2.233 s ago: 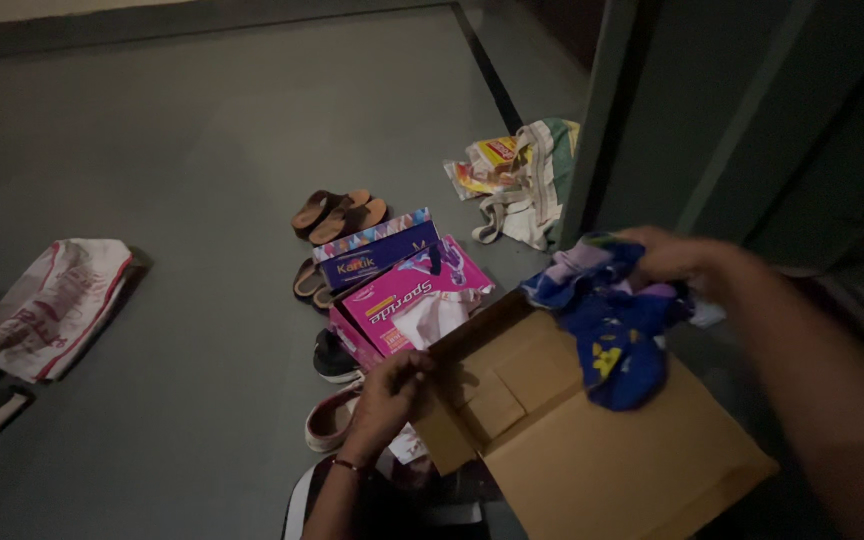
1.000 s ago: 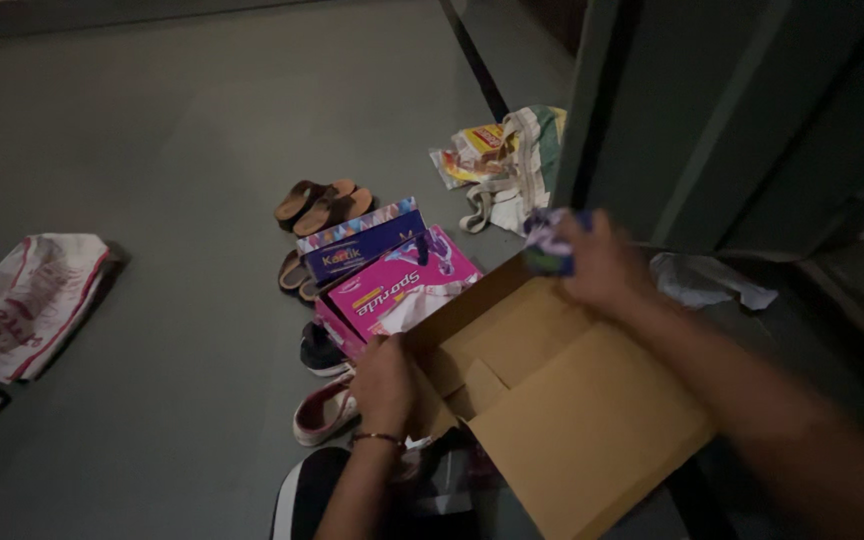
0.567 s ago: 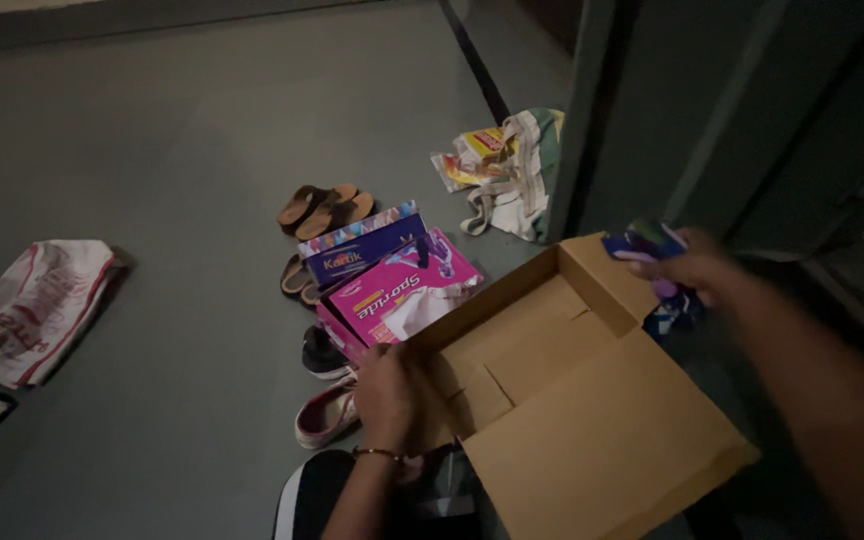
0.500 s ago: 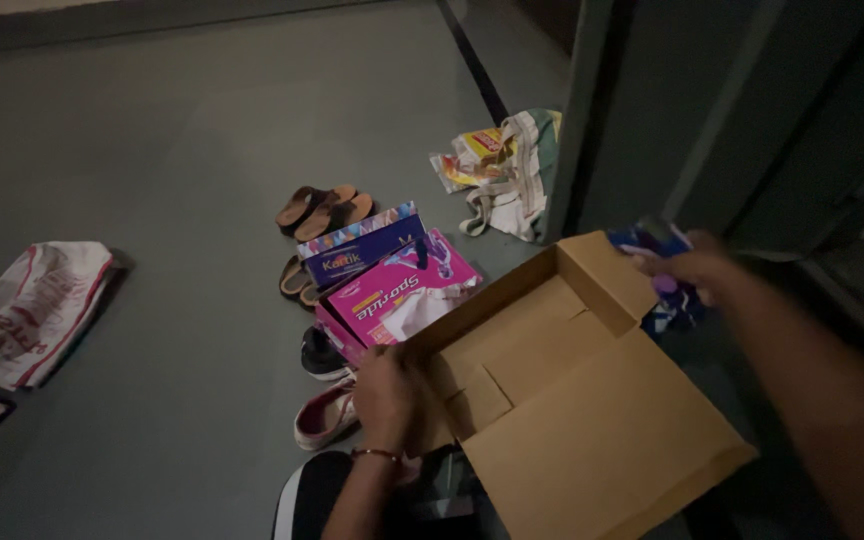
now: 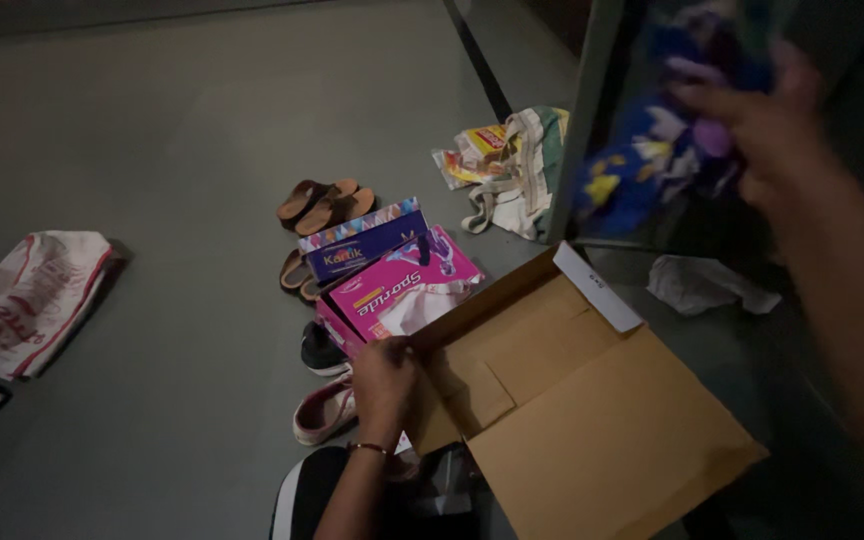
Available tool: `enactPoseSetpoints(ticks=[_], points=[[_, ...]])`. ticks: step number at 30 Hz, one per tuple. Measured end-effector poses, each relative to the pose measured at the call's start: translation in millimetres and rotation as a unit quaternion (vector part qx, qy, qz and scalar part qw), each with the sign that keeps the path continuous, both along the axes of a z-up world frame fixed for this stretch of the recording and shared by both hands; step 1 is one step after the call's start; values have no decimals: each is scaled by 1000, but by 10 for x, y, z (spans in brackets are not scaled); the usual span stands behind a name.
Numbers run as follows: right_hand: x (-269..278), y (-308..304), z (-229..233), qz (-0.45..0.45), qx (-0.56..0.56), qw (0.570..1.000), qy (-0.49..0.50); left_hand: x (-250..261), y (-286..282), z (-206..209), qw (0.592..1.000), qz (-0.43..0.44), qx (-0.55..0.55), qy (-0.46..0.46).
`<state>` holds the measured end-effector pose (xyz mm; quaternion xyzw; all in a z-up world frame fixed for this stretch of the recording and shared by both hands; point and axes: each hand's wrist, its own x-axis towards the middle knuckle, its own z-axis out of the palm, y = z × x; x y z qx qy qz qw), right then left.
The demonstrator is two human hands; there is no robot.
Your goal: The person sits on the floor and wipes the exterior of several cardboard shoe boxes with a cloth. They open one box, wipe its interior, and then close it. The person also handles a pair of beige sandals and a patterned cloth during the process.
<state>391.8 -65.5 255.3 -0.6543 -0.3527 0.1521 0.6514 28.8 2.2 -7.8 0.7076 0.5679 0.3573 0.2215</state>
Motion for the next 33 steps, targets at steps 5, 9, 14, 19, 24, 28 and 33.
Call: enactPoseSetpoints(ticks=[5, 9, 14, 19, 24, 28, 33], points=[[-645, 171, -28, 251, -181, 944, -114, -10, -29, 28, 999, 6, -21, 24], [-1225, 266, -635, 388, -325, 844, -177, -9, -70, 72, 1000, 9, 3, 5], [-1328, 130, -1254, 362, -362, 682, -522, -5, -83, 86, 998, 20, -23, 54], [-847, 68, -1312, 170, -251, 668, -679, -21, -59, -18, 999, 23, 0, 49], [-502, 75, -1138, 80, -336, 731, -588, 60, -28, -119, 1000, 29, 3, -10], [-559, 92, -1409, 39, -373, 764, -525, 103, -50, -228, 988, 19, 15, -152], [-729, 385, -2280, 51, -370, 862, -343, 163, -25, -435, 971, 52, -47, -227]])
